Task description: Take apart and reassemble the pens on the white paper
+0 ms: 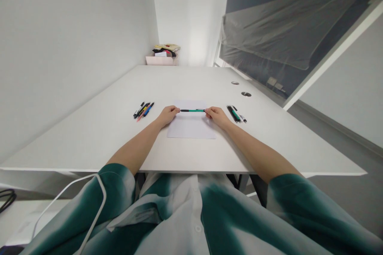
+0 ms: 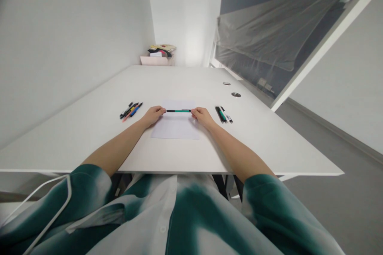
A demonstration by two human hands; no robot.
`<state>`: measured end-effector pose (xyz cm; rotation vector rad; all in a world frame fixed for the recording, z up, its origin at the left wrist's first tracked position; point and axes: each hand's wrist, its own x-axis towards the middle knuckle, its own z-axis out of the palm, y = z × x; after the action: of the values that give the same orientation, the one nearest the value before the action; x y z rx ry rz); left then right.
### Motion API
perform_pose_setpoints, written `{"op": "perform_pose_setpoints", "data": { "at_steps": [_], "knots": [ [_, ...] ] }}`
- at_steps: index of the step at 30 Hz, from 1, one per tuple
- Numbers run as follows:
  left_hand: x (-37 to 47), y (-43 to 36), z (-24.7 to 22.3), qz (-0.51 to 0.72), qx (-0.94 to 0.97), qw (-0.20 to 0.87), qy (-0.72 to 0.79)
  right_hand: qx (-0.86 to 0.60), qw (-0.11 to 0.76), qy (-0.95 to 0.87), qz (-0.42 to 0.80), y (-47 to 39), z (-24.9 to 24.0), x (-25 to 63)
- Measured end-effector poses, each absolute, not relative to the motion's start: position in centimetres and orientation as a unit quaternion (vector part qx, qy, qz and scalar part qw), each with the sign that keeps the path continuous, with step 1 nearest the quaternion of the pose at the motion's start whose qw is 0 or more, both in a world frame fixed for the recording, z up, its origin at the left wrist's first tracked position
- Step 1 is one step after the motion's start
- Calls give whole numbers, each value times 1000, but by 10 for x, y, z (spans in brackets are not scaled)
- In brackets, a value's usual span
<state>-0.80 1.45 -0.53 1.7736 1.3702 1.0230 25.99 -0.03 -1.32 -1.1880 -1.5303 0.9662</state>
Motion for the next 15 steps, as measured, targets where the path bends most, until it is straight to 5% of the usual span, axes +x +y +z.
{"op": "perform_pose_setpoints", "data": {
  "at_steps": [15],
  "knots": [
    [-10, 15, -6, 384, 699, 308, 519, -490, 463, -626, 392, 1, -14, 259]
  ]
}}
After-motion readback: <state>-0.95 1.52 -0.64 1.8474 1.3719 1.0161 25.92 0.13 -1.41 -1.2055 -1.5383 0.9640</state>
